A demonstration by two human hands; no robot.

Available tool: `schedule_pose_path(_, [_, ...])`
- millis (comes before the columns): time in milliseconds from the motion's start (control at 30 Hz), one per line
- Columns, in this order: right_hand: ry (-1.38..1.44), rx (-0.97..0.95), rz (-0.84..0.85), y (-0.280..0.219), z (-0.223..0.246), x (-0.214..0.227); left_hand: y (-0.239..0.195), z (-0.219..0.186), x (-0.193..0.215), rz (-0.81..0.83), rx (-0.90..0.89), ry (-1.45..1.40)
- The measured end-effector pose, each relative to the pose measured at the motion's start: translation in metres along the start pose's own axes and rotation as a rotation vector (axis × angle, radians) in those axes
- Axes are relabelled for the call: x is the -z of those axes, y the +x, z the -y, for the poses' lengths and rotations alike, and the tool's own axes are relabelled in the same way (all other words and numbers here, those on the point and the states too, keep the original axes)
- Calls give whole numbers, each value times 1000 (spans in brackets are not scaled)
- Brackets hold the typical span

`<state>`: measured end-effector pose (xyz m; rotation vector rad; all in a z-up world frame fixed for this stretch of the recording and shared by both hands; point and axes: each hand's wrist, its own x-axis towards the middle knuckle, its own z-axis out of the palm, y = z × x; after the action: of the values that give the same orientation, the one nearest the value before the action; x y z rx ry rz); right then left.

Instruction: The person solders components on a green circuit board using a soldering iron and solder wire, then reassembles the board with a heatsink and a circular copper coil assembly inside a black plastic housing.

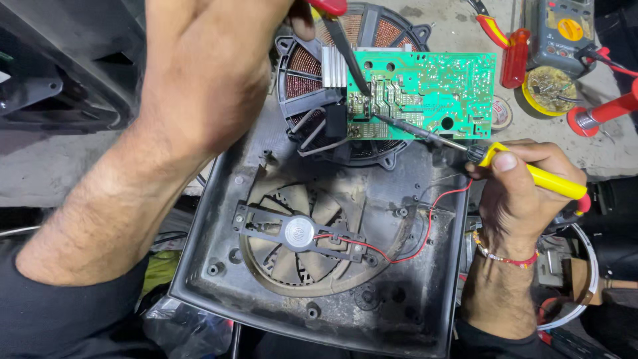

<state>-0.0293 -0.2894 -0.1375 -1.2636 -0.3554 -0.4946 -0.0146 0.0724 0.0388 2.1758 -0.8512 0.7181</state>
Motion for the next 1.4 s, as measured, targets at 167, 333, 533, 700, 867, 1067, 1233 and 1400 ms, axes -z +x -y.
schedule_pose_path(167, [-47, 24, -5, 1, 2, 3, -19, 10, -2, -35, 106, -740])
schedule_pose_path(333, [-46, 13, -26, 1, 2, 2, -24, 29, -15, -79, 250, -955])
schedule_pose_path(533, [-68, 11, -38, 1, 4, 0, -37, 36, -37, 7, 266, -939])
schedule_pose_path(700, [-57, 15, -39, 1, 4, -3, -36, 38, -50, 52, 166, -808])
schedule_pose_path(867, [-66, 21, -46, 1, 4, -2, -31, 43, -50, 40, -5, -395])
schedule_pose_path(1067, [-48, 13, -49, 1, 3, -2, -28, 44, -52, 20, -55, -306])
schedule_pose_path(1233, [-58, 7, -57, 2, 2, 0, -30, 43, -54, 53, -42, -359])
schedule_pose_path(1400, [-65, 11, -48, 2, 1, 2, -31, 40, -53, 42, -93, -352])
